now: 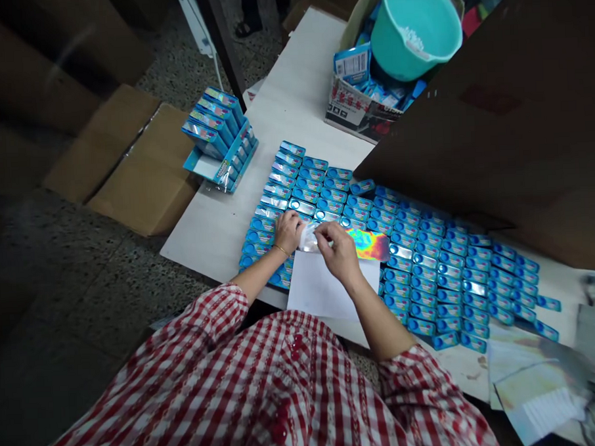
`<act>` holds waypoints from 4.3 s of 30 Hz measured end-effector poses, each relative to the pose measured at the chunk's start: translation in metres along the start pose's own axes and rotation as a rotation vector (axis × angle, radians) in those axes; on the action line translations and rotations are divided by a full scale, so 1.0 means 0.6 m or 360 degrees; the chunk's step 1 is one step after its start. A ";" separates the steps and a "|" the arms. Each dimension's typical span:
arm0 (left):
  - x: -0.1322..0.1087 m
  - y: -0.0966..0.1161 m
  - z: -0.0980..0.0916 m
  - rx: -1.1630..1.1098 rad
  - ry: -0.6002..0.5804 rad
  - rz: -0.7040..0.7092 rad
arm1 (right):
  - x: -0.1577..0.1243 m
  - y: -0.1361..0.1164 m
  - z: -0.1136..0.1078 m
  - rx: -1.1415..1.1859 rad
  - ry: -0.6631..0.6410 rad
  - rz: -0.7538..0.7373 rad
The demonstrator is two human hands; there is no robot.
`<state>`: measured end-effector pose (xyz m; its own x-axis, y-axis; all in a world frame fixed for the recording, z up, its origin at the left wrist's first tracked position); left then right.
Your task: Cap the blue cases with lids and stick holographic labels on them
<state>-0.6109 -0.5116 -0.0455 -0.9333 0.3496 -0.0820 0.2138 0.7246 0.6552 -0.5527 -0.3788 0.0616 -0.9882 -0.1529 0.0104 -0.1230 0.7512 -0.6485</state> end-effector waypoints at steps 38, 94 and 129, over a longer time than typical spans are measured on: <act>-0.129 -0.072 -0.132 -0.2069 -0.0094 -0.0692 | -0.001 -0.080 0.145 0.1741 0.0191 0.1012; 0.020 0.016 -0.034 0.0080 -0.0621 0.0131 | -0.056 0.136 0.033 -0.0576 -0.0273 0.0016; -0.093 -0.029 -0.116 -0.1479 -0.0341 -0.0335 | -0.034 -0.097 0.024 0.1842 0.0102 0.0759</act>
<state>-0.5828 -0.5851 -0.0001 -0.8346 0.4336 -0.3396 -0.3496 0.0593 0.9350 -0.5241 -0.4290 0.0881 -0.9188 0.0346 -0.3933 0.3680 -0.2856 -0.8849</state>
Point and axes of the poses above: each hand's wrist, its own x-axis towards the middle knuckle, its own z-axis out of the palm, y = z × x, the point moved 2 cm from there along x, towards the middle knuckle, and after that the axes turned 9 degrees about -y, right-handed, at the moved point
